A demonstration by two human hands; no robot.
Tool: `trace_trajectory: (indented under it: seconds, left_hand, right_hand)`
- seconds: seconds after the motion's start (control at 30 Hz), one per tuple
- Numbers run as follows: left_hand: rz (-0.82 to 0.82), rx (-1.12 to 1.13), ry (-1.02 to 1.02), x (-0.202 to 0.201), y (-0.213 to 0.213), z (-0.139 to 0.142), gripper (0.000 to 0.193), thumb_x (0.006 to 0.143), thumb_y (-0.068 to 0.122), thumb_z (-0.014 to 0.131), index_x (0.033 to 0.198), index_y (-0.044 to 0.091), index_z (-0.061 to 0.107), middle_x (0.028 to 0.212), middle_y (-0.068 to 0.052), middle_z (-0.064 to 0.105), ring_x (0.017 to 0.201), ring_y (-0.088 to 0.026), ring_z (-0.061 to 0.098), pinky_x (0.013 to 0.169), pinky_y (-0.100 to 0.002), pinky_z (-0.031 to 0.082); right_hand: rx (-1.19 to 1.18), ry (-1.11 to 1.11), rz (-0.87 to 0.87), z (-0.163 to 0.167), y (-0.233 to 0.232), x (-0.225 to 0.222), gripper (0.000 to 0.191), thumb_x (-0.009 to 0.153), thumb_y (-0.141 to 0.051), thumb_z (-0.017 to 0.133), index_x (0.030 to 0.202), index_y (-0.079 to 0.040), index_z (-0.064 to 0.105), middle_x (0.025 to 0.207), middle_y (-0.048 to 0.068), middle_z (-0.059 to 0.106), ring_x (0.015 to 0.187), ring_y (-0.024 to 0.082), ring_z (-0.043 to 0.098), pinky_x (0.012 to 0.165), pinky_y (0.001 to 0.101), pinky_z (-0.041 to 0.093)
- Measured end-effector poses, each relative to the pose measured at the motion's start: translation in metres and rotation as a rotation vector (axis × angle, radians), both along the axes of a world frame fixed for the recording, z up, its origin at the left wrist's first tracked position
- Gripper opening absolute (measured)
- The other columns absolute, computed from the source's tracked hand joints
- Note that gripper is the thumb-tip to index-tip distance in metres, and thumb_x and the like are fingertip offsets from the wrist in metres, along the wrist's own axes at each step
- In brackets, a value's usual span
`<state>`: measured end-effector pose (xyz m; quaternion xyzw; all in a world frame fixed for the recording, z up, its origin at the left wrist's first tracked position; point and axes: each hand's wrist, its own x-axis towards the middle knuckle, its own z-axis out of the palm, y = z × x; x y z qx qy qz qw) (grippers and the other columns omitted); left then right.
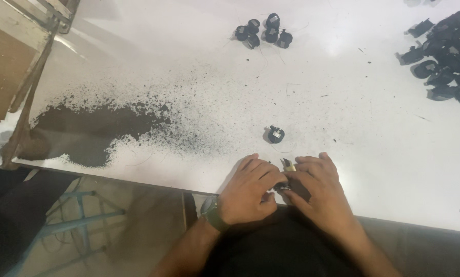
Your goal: The person assembles small black plastic rotor-like components at a workbench, fitting pieces together by hand and using a small handheld tool to press or adjust parts. Finished assemblies are set aside in piles on the table, and the person occasionally gathers completed parts together.
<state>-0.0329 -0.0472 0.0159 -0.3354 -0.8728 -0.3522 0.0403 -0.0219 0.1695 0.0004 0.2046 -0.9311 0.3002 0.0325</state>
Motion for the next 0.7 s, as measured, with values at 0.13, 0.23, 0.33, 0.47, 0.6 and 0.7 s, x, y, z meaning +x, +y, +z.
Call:
trace_trajectory:
  seconds: [0.13,0.23,0.33,0.47,0.6,0.7]
  left_hand:
    - [0.017,0.116,-0.036,0.004,0.010,-0.001,0.036,0.079,0.023,0.080,0.110,0.010,0.067,0.125,-0.008,0.062,0.120,-0.028,0.058,0.113,-0.054,0.038]
    - [0.017,0.141,-0.026,0.006,0.016,-0.005,0.023,0.086,0.019,0.078,0.106,0.013,0.068,0.132,-0.005,0.063,0.127,-0.026,0.059,0.116,-0.050,0.041]
    - [-0.007,0.185,-0.055,0.007,0.016,-0.007,0.014,0.088,0.015,0.076,0.100,0.015,0.068,0.135,-0.005,0.063,0.130,-0.025,0.059,0.115,-0.047,0.042]
    - [0.026,0.174,0.001,0.010,0.008,-0.006,0.017,0.082,0.012,0.076,0.096,0.012,0.068,0.131,-0.009,0.063,0.129,-0.030,0.058,0.114,-0.051,0.042]
    - [0.048,0.137,0.040,0.015,0.001,-0.005,0.020,0.078,0.016,0.076,0.093,0.008,0.066,0.128,-0.014,0.062,0.130,-0.034,0.057,0.114,-0.055,0.042]
    - [0.061,0.172,0.003,0.016,-0.003,-0.008,0.023,0.084,0.026,0.072,0.095,0.007,0.067,0.129,-0.016,0.062,0.131,-0.036,0.057,0.114,-0.054,0.043]
  right_hand:
    - [0.017,0.073,-0.044,-0.004,0.003,0.006,0.052,0.064,-0.023,0.086,0.111,-0.009,0.069,0.117,0.009,0.061,0.126,0.028,0.052,0.120,0.0612,0.025]
    - [0.050,0.092,-0.072,-0.004,0.002,0.007,0.049,0.062,-0.021,0.087,0.107,-0.009,0.070,0.114,0.009,0.061,0.123,0.029,0.053,0.120,0.0626,0.025]
    - [0.067,0.076,-0.109,-0.003,-0.001,0.010,0.045,0.063,-0.021,0.087,0.102,-0.008,0.069,0.113,0.009,0.061,0.121,0.029,0.054,0.119,0.0643,0.025]
    - [0.017,0.177,-0.204,-0.004,-0.005,0.016,0.047,0.066,-0.026,0.088,0.104,-0.008,0.068,0.115,0.009,0.061,0.119,0.033,0.053,0.119,0.0644,0.027]
    - [0.000,0.191,-0.220,-0.006,-0.006,0.021,0.046,0.067,-0.027,0.088,0.105,-0.009,0.068,0.113,0.010,0.060,0.122,0.032,0.053,0.119,0.0659,0.025]
    - [-0.054,0.240,-0.200,-0.010,-0.002,0.026,0.049,0.067,-0.026,0.087,0.108,-0.007,0.068,0.111,0.013,0.059,0.122,0.035,0.054,0.117,0.0662,0.023]
